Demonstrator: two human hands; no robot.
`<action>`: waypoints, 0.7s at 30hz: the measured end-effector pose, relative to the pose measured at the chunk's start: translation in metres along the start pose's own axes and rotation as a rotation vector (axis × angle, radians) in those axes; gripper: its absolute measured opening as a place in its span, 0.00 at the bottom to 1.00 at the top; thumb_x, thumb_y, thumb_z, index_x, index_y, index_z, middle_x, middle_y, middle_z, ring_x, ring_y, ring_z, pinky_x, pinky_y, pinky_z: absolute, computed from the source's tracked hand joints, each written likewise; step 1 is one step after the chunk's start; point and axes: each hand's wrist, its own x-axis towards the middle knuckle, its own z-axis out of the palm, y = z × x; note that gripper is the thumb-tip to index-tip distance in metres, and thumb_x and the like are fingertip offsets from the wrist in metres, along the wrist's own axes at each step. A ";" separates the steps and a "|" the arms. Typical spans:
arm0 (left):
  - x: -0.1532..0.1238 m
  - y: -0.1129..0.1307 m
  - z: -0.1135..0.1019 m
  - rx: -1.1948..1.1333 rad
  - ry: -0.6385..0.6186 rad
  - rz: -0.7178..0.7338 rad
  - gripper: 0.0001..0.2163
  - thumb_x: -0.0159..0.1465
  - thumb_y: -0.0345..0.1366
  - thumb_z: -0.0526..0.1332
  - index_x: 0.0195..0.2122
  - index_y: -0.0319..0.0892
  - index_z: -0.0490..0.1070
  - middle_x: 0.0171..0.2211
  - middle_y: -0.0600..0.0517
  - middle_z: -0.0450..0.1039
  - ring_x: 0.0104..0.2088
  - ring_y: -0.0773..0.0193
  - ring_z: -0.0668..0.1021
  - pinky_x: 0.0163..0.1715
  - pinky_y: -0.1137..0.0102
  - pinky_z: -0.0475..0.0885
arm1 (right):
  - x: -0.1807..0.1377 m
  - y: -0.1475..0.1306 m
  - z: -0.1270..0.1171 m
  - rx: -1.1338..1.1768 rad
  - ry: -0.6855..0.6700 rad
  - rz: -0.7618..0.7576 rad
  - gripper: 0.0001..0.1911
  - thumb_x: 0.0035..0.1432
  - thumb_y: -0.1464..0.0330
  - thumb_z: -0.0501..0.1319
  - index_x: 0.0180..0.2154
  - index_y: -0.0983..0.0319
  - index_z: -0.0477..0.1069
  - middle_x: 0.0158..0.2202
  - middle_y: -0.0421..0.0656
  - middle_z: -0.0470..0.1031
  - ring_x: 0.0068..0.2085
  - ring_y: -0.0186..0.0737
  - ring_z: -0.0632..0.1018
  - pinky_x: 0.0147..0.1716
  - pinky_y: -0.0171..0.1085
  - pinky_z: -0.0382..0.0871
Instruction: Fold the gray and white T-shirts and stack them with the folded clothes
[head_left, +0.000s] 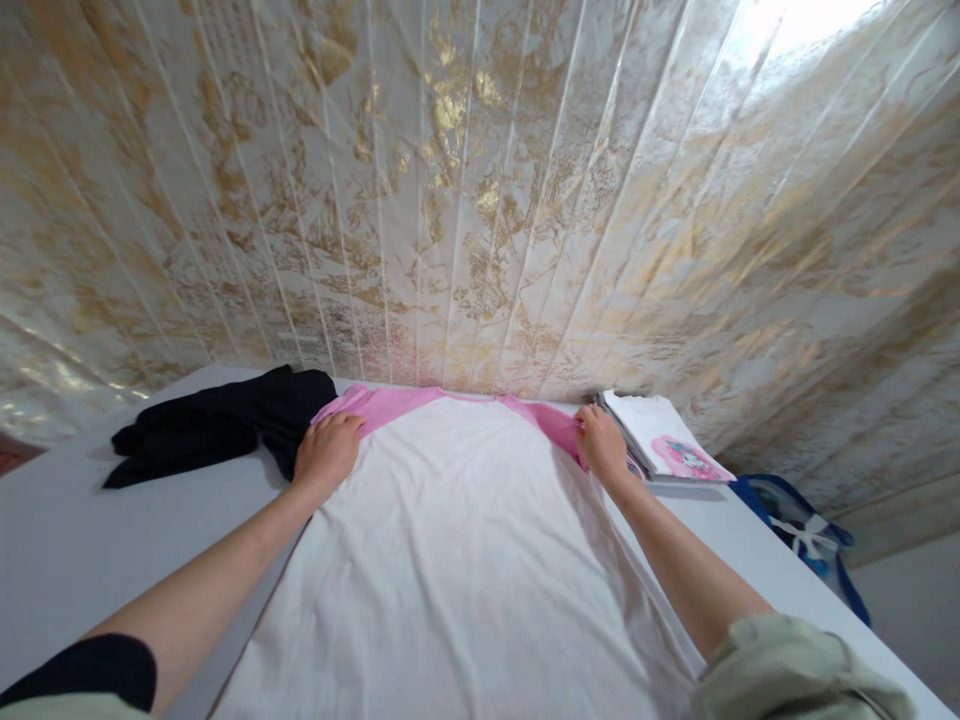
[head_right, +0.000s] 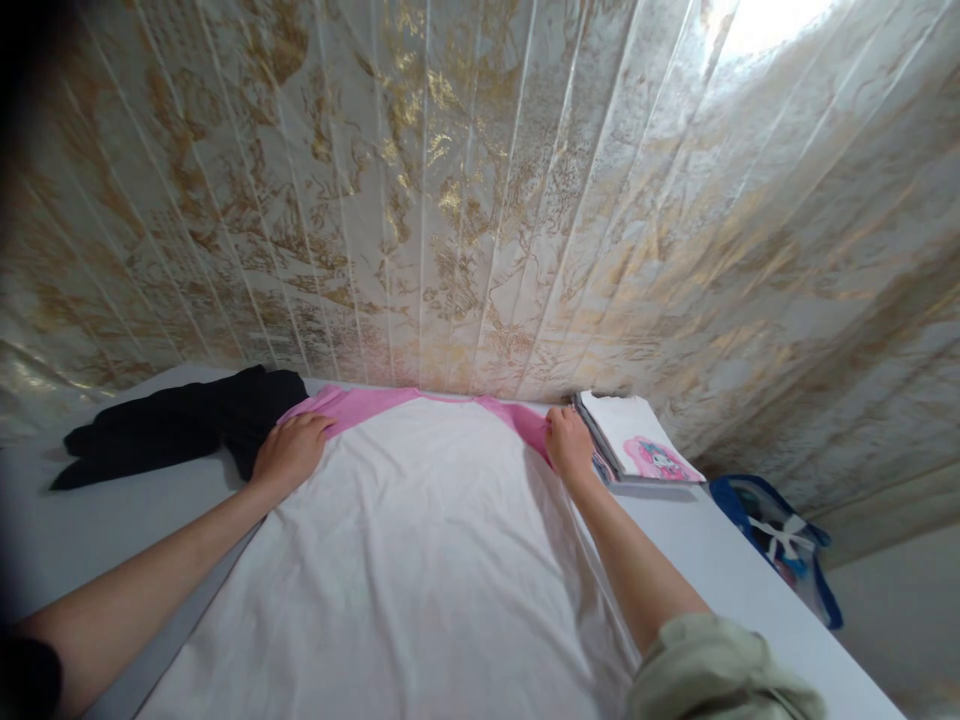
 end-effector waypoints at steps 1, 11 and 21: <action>0.000 0.000 0.000 -0.006 -0.001 0.003 0.18 0.64 0.32 0.49 0.50 0.43 0.74 0.52 0.46 0.74 0.52 0.53 0.74 0.51 0.60 0.65 | -0.009 -0.001 -0.003 0.013 0.025 -0.101 0.14 0.64 0.73 0.49 0.46 0.62 0.70 0.47 0.50 0.72 0.49 0.45 0.71 0.45 0.37 0.61; 0.002 -0.004 0.007 0.018 0.001 0.029 0.19 0.65 0.33 0.48 0.51 0.41 0.73 0.52 0.45 0.74 0.51 0.52 0.73 0.49 0.60 0.65 | -0.057 0.000 -0.004 0.051 -0.183 -0.377 0.14 0.61 0.75 0.55 0.46 0.58 0.71 0.45 0.44 0.73 0.46 0.40 0.72 0.44 0.34 0.60; 0.002 -0.003 0.006 0.008 -0.004 0.031 0.20 0.64 0.32 0.47 0.51 0.39 0.73 0.52 0.43 0.73 0.51 0.50 0.73 0.50 0.58 0.65 | 0.007 0.013 -0.022 -0.015 -0.082 0.103 0.19 0.64 0.71 0.48 0.55 0.62 0.67 0.51 0.54 0.70 0.50 0.48 0.73 0.42 0.40 0.64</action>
